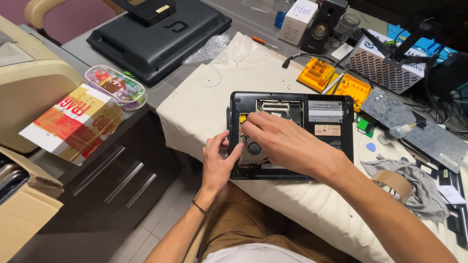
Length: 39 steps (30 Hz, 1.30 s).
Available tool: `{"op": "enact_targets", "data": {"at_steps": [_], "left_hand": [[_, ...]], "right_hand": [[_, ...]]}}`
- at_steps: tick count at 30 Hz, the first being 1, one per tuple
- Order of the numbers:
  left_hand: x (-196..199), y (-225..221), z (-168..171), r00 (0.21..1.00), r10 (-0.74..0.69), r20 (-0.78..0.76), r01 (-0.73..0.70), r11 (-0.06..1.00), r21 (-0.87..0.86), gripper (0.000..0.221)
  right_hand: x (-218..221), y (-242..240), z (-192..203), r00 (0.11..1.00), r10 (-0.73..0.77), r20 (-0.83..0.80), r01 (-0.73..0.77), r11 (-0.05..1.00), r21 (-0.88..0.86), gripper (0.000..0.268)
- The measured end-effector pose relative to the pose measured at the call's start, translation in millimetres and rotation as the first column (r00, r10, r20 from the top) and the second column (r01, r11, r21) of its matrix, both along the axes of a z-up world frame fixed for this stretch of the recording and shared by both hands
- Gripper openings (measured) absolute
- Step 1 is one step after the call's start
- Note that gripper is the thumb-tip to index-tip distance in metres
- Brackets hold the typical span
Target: Removing the cooling fan assembly from a laptop using a screwdriver.
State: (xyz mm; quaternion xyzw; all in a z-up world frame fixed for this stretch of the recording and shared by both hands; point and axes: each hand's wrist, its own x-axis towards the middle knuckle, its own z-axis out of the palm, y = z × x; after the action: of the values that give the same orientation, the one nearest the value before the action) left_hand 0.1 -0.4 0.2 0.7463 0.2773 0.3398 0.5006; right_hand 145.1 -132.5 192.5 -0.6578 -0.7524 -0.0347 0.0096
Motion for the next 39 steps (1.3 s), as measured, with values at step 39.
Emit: {"op": "enact_targets", "data": {"at_steps": [39], "left_hand": [[-9,-5,11,0.999,0.027,0.026,-0.030,0.993,0.111,0.039]], "right_hand": [[0,6,-19,0.956,-0.091,0.280,-0.021,0.927,0.375,0.026]]}}
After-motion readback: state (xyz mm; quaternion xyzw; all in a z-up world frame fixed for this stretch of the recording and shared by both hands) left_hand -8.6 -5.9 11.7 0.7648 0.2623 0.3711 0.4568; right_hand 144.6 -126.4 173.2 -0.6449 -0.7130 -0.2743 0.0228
